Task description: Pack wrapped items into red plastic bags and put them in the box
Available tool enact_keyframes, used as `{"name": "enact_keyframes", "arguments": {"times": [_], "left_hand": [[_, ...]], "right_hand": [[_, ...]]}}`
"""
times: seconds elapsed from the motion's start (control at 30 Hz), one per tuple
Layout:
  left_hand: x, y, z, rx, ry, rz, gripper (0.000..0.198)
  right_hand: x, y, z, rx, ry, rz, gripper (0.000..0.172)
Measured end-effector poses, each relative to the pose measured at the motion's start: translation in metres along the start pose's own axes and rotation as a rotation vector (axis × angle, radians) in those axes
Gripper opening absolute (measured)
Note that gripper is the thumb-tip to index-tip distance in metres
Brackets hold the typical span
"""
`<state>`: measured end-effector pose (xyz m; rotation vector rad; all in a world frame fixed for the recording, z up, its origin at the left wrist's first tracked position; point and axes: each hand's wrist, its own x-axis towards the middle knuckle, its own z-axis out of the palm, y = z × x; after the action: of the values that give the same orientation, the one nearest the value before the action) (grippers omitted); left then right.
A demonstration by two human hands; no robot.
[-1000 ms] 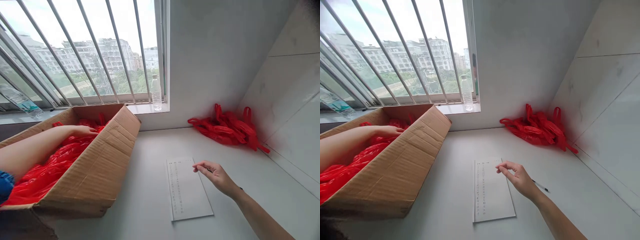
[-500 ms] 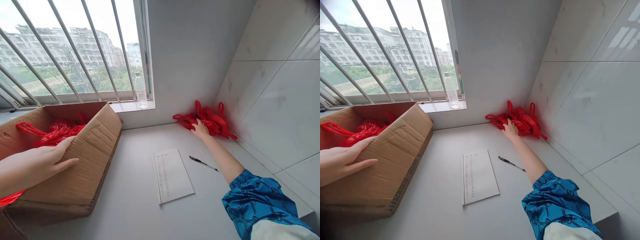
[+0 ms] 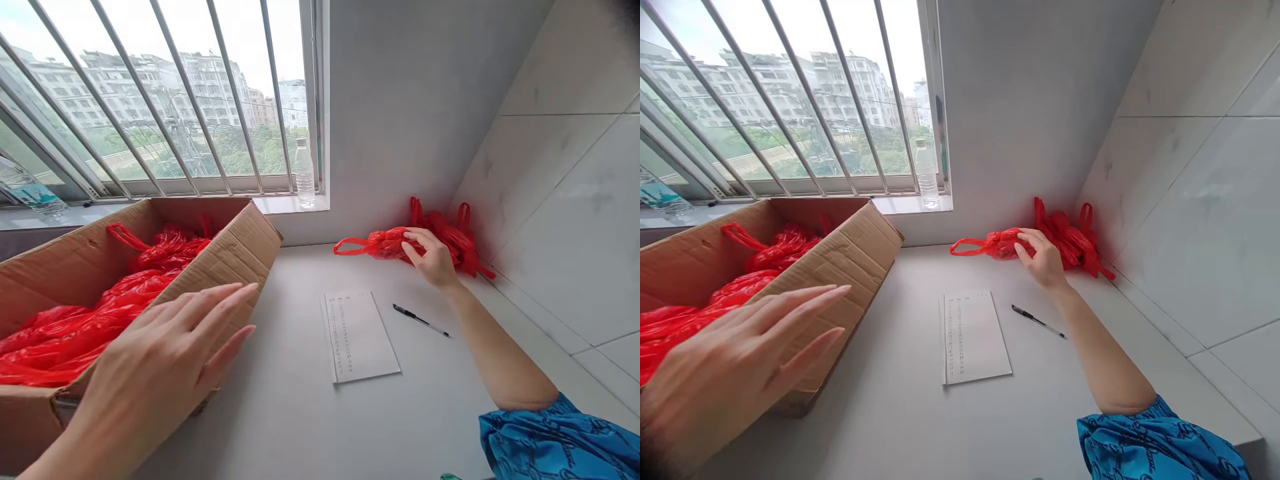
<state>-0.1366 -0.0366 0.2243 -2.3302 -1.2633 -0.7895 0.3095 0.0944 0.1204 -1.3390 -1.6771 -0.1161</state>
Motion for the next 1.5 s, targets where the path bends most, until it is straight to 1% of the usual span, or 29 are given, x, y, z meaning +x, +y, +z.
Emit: {"name": "enact_keyframes", "arguments": {"times": [0.03,0.07,0.13,0.2,0.23,0.27,0.33,0.4,0.5,0.6,0.7,0.73,0.8,0.83,0.87,0.97,1.03,1.1,1.17,1.2,1.23,1.27,1.3,1.37,1.4,1.43,1.5], "left_hand": [[0.003,0.020,0.006,-0.002,-0.065,0.068,0.034],[0.006,0.036,0.016,-0.051,-0.077,0.086,0.031],[0.013,0.056,0.044,-0.180,-0.091,0.034,0.027],[0.018,0.062,0.080,-0.264,-0.088,-0.091,0.025],[0.020,0.063,0.099,-0.266,-0.110,-0.146,0.025],[0.020,0.063,0.115,-0.256,-0.153,-0.162,0.024],[0.019,0.062,0.141,-0.238,-0.261,-0.130,0.023],[0.014,0.063,0.153,-0.258,-0.355,-0.074,0.022],[0.005,0.068,0.154,-0.375,-0.445,0.018,0.020],[-0.004,0.072,0.153,-0.495,-0.474,0.077,0.021],[-0.013,0.076,0.160,-0.509,-0.426,0.059,0.018],[-0.015,0.077,0.164,-0.505,-0.395,0.046,0.017],[-0.018,0.077,0.170,-0.508,-0.322,0.019,0.020],[-0.019,0.076,0.172,-0.516,-0.287,0.008,0.021],[-0.020,0.073,0.173,-0.524,-0.256,-0.005,0.023],[-0.020,0.057,0.171,-0.539,-0.185,-0.088,0.026],[-0.021,0.042,0.168,-0.526,-0.138,-0.189,0.026],[-0.022,0.031,0.165,-0.493,-0.118,-0.290,0.026],[-0.022,0.030,0.161,-0.456,-0.102,-0.354,0.025],[-0.022,0.034,0.159,-0.445,-0.082,-0.357,0.024],[-0.021,0.040,0.157,-0.442,-0.058,-0.333,0.023],[-0.020,0.048,0.155,-0.447,-0.044,-0.280,0.025],[-0.019,0.057,0.154,-0.458,-0.053,-0.202,0.029],[-0.019,0.075,0.154,-0.481,-0.144,-0.027,0.033],[-0.020,0.082,0.156,-0.490,-0.204,0.042,0.032],[-0.021,0.087,0.157,-0.500,-0.259,0.093,0.030],[-0.024,0.092,0.162,-0.518,-0.330,0.144,0.032]], "right_hand": [[-0.007,-0.016,0.000,0.093,-0.001,-0.021,0.027],[-0.015,-0.030,0.002,0.170,-0.025,-0.032,0.025],[-0.034,-0.054,0.009,0.268,-0.110,-0.036,0.022],[-0.055,-0.069,0.019,0.291,-0.234,-0.047,0.021],[-0.065,-0.074,0.025,0.283,-0.297,-0.067,0.020],[-0.075,-0.078,0.029,0.270,-0.354,-0.092,0.019],[-0.091,-0.082,0.035,0.238,-0.446,-0.134,0.022],[-0.103,-0.085,0.037,0.207,-0.465,-0.128,0.028],[-0.113,-0.090,0.034,0.151,-0.384,-0.104,0.030],[-0.119,-0.098,0.032,0.122,-0.343,-0.148,0.024],[-0.123,-0.104,0.036,0.126,-0.342,-0.213,0.024],[-0.124,-0.105,0.038,0.125,-0.339,-0.235,0.021],[-0.125,-0.105,0.041,0.121,-0.335,-0.268,0.006],[-0.125,-0.103,0.042,0.121,-0.335,-0.277,0.005],[-0.123,-0.100,0.041,0.122,-0.335,-0.276,0.010],[-0.117,-0.085,0.028,0.122,-0.314,-0.212,0.012],[-0.112,-0.072,0.015,0.106,-0.284,-0.128,0.013],[-0.109,-0.064,0.002,0.104,-0.293,-0.034,0.013],[-0.109,-0.063,-0.004,0.135,-0.351,0.041,0.014],[-0.109,-0.066,-0.005,0.159,-0.384,0.064,0.013],[-0.110,-0.070,-0.004,0.181,-0.412,0.076,0.011],[-0.111,-0.076,-0.002,0.196,-0.432,0.077,0.009],[-0.112,-0.082,0.002,0.205,-0.444,0.067,0.011],[-0.115,-0.092,0.009,0.221,-0.468,0.010,0.020],[-0.116,-0.096,0.012,0.235,-0.480,-0.033,0.020],[-0.117,-0.099,0.014,0.254,-0.491,-0.072,0.018],[-0.119,-0.102,0.016,0.295,-0.505,-0.120,0.011]]}}
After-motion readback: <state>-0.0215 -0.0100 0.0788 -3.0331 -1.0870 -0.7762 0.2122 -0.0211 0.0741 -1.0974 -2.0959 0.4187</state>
